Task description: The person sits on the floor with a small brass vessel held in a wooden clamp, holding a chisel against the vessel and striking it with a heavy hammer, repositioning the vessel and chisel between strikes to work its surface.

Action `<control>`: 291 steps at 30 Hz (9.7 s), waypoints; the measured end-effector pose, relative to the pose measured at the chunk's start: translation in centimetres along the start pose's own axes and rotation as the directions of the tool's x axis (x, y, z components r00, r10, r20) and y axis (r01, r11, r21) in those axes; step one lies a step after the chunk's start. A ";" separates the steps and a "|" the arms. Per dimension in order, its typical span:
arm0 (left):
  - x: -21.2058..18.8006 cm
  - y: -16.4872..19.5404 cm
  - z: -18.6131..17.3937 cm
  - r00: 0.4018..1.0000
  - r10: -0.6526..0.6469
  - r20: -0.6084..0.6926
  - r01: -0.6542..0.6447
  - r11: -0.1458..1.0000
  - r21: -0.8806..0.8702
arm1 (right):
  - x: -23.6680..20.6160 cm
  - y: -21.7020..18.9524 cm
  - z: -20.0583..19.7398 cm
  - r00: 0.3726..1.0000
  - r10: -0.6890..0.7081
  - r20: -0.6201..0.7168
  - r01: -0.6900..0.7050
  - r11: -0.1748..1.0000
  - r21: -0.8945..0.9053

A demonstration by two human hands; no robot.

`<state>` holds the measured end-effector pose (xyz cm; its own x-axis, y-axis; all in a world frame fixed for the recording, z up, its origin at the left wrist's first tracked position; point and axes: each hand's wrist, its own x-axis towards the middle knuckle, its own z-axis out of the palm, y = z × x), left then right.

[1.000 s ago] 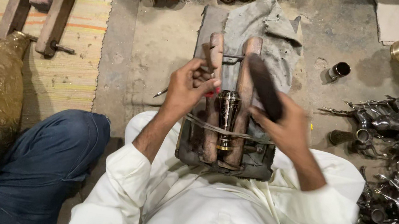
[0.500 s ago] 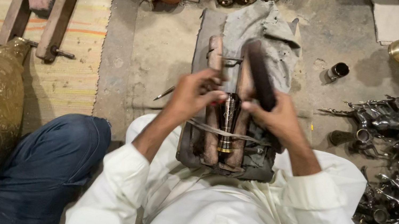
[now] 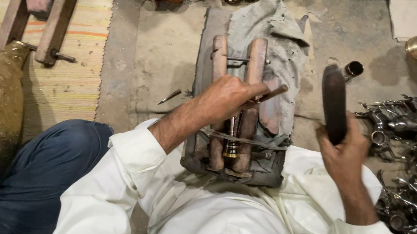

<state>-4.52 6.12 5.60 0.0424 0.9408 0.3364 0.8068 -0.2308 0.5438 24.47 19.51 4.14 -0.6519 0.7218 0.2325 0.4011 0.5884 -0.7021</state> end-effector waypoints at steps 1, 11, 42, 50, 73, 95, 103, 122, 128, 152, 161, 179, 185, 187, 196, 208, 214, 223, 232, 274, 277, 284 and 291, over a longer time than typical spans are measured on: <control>0.0 0.0 0.0 1.000 0.007 0.000 -0.007 1.000 0.006 | 0.1 -0.4 -1.1 0.994 -0.109 0.006 0.107 0.970 -0.217; -1.1 0.8 -0.1 0.992 -0.020 -0.121 0.018 1.000 -0.021 | 2.7 -5.3 -4.9 0.977 -0.180 0.112 0.210 0.891 -0.402; -5.4 3.5 3.9 0.755 -0.375 -0.538 0.289 0.927 -0.240 | 8.9 -14.0 -4.2 0.798 -0.424 0.428 0.594 0.432 -0.679; -5.8 3.3 4.6 0.726 -0.427 -0.539 0.287 0.900 -0.327 | 8.1 -15.2 -5.3 0.835 -0.443 0.325 0.535 0.519 -0.667; -3.3 0.7 0.7 0.973 -0.128 -0.193 0.089 0.975 -0.202 | 4.0 -7.3 -5.0 0.966 -0.218 0.135 0.256 0.869 -0.423; -3.3 0.6 -0.5 0.977 -0.086 -0.194 0.037 0.970 -0.240 | 2.7 -4.7 -5.0 0.993 -0.113 0.039 0.118 0.874 -0.472; -3.9 0.0 0.6 0.967 -0.095 -0.237 0.059 0.986 -0.157 | 4.9 -8.8 -6.5 0.926 -0.332 0.180 0.371 0.719 -0.588; -6.2 0.6 5.3 0.738 -0.481 -0.473 0.199 0.825 -0.529 | 12.0 -18.9 -3.2 0.764 -0.286 0.579 0.638 0.203 -0.742; -6.9 0.4 5.7 0.663 -0.607 -0.438 0.251 0.731 -0.634 | 12.1 -17.2 -2.7 0.838 -0.237 0.492 0.458 0.795 -0.398; -4.1 0.7 1.3 0.921 -0.265 -0.285 0.145 0.914 -0.380 | 7.5 -4.5 4.6 0.814 0.141 0.563 -0.376 0.868 0.325; -3.3 1.8 0.7 0.957 -0.132 -0.260 0.100 0.986 -0.134 | 3.9 -5.4 -2.5 0.980 -0.139 0.139 0.172 0.949 -0.265; -1.6 1.1 0.8 0.991 -0.124 -0.053 0.122 0.991 -0.045 | 2.4 -3.2 -4.6 0.994 0.097 0.042 -0.092 0.991 -0.101; -3.4 0.7 0.7 0.961 -0.134 -0.243 0.073 0.966 -0.246 | 2.6 -2.3 -4.3 0.987 -0.155 -0.048 0.148 0.981 -0.126; -3.8 0.6 1.0 0.959 -0.145 -0.244 0.085 0.967 -0.241 | 2.9 -3.1 -4.5 0.968 -0.249 -0.027 0.231 0.930 -0.287; -4.5 0.6 2.4 0.907 -0.223 -0.357 0.145 0.962 -0.233 | 7.6 -9.9 -6.0 0.868 -0.320 0.379 0.496 0.583 -0.644; -6.6 2.0 5.1 0.761 -0.429 -0.486 0.216 0.875 -0.434 | 11.2 -14.0 -3.7 0.805 -0.300 0.512 0.593 0.458 -0.662; -6.3 1.9 5.4 0.774 -0.414 -0.479 0.208 0.881 -0.425 | 11.2 -15.4 -4.0 0.824 -0.305 0.477 0.565 0.514 -0.646; -4.9 1.5 3.1 0.869 -0.327 -0.371 0.209 0.923 -0.324 | 10.2 -13.9 -5.8 0.850 -0.090 0.519 0.506 0.415 -0.756; -4.4 1.6 1.7 0.929 -0.221 -0.296 0.154 0.960 -0.233 | 8.0 -11.1 -6.8 0.875 0.075 0.478 0.390 0.476 -0.788; -7.0 2.8 7.6 0.517 -0.653 -0.553 0.184 0.716 -0.673 | 12.9 -22.3 -0.1 0.660 -0.332 0.674 0.747 0.190 -0.638; -7.1 2.7 8.1 0.507 -0.646 -0.570 0.090 0.698 -0.711 | 12.9 -23.1 0.5 0.648 -0.245 0.721 0.761 0.155 -0.630; -7.4 3.0 8.8 0.504 -0.643 -0.576 0.150 0.722 -0.675 | 13.3 -23.0 0.1 0.669 -0.277 0.690 0.743 0.247 -0.622; -7.4 3.4 9.5 0.428 -0.709 -0.560 0.153 0.667 -0.729 | 12.5 -22.5 -0.4 0.617 -0.417 0.667 0.785 0.266 -0.560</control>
<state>3.51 0.74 -2.32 -0.8840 0.4277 0.1888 0.1155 -0.1915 0.9747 7.61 15.43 23.12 -0.9990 -0.0428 -0.0122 -0.0443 0.9269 0.3727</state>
